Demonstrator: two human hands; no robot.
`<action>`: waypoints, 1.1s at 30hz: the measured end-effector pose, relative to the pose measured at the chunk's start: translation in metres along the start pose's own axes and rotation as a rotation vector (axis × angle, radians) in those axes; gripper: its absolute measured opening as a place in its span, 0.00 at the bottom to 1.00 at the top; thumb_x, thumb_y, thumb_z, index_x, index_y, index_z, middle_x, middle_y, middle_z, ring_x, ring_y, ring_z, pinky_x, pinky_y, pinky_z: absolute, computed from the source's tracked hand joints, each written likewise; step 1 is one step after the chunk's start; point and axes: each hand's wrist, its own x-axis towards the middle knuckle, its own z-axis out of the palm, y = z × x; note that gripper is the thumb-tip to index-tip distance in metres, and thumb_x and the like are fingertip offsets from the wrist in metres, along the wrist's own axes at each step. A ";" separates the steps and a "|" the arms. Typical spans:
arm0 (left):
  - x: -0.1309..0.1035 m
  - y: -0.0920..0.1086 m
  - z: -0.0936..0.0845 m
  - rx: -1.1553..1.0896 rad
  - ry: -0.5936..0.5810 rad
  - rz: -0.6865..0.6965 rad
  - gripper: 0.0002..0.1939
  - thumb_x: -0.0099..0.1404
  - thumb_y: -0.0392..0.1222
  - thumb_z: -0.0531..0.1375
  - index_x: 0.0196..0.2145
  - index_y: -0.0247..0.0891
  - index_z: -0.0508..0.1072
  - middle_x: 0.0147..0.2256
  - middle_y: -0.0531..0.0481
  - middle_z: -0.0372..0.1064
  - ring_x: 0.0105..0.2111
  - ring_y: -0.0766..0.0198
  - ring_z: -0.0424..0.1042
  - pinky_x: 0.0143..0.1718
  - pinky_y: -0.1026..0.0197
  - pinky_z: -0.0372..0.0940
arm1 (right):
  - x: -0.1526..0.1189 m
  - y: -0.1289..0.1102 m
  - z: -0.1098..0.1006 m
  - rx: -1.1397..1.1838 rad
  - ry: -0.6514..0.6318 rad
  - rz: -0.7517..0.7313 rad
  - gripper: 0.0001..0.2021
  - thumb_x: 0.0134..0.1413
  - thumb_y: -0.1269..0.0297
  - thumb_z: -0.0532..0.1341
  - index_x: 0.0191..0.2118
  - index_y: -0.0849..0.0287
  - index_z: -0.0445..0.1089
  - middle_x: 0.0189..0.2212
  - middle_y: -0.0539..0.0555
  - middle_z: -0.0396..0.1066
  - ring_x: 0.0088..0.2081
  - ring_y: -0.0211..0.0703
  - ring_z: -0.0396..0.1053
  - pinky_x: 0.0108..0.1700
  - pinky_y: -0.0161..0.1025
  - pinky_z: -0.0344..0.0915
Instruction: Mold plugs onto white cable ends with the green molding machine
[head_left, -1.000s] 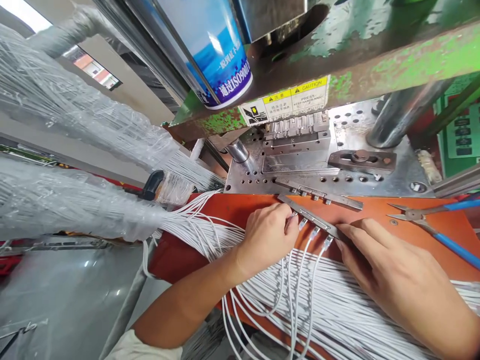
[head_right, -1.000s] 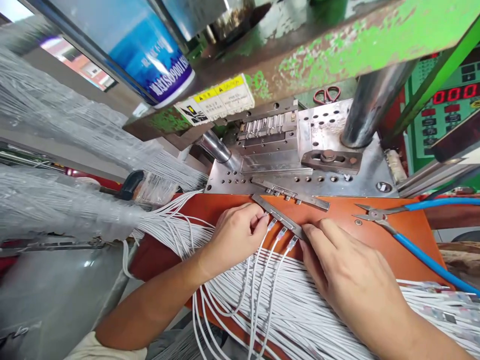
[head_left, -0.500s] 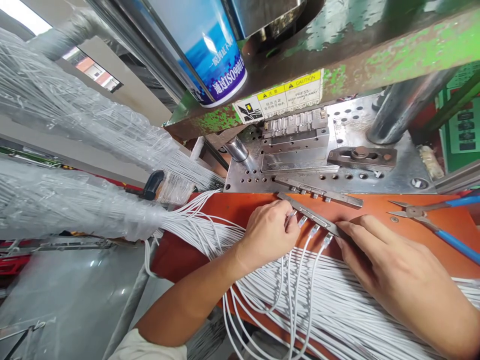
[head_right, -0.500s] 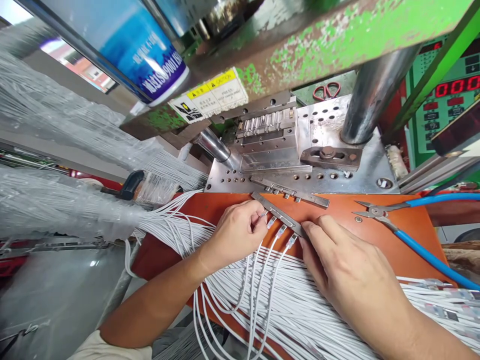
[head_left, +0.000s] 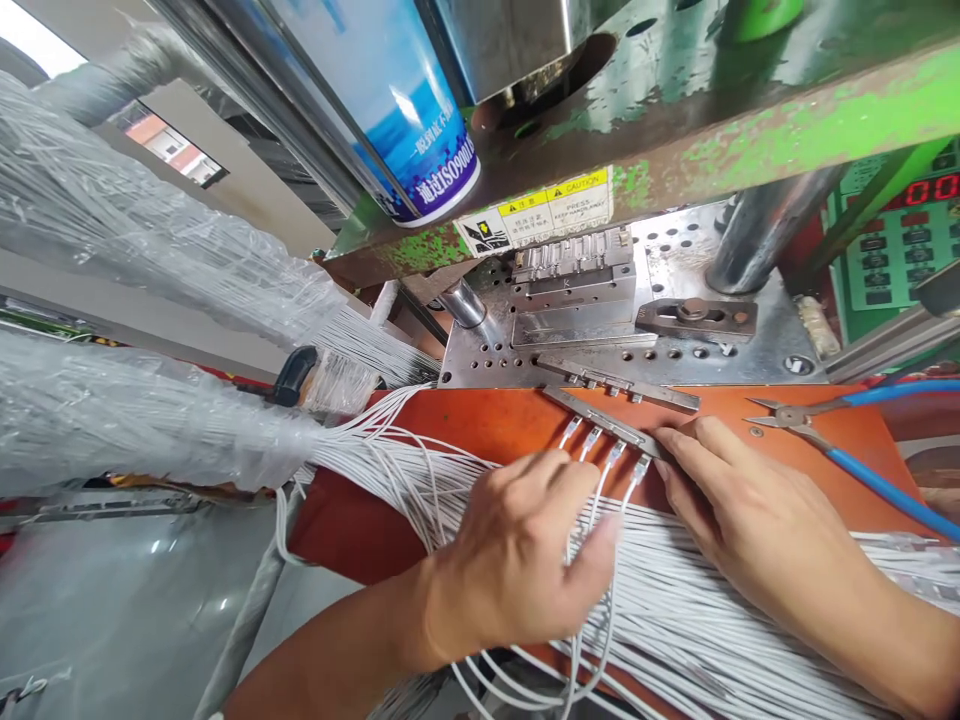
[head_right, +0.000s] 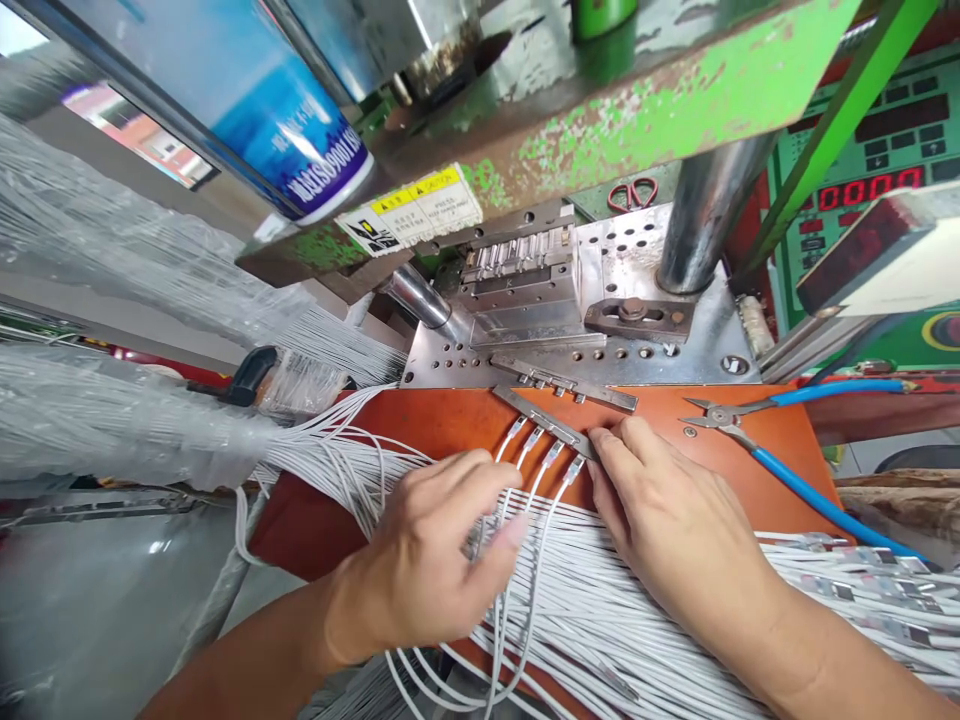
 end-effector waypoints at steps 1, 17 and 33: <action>0.000 0.009 0.006 0.083 -0.041 -0.016 0.10 0.72 0.43 0.55 0.34 0.37 0.70 0.29 0.48 0.66 0.29 0.59 0.67 0.29 0.57 0.61 | 0.001 0.000 0.000 -0.003 0.002 -0.007 0.15 0.74 0.58 0.48 0.52 0.58 0.68 0.42 0.55 0.69 0.30 0.42 0.70 0.24 0.39 0.59; 0.022 0.026 0.058 0.347 -0.119 -0.131 0.06 0.70 0.36 0.56 0.34 0.37 0.71 0.29 0.48 0.73 0.28 0.56 0.75 0.27 0.57 0.64 | 0.001 -0.004 -0.001 0.057 -0.009 -0.089 0.10 0.66 0.72 0.50 0.45 0.62 0.67 0.36 0.54 0.63 0.28 0.42 0.65 0.29 0.40 0.59; -0.004 0.028 0.022 0.194 -0.023 0.012 0.27 0.73 0.58 0.56 0.60 0.36 0.68 0.55 0.36 0.68 0.54 0.46 0.68 0.53 0.46 0.66 | 0.001 -0.003 -0.007 0.148 -0.032 0.085 0.11 0.71 0.69 0.47 0.48 0.58 0.66 0.37 0.54 0.63 0.33 0.43 0.68 0.34 0.39 0.64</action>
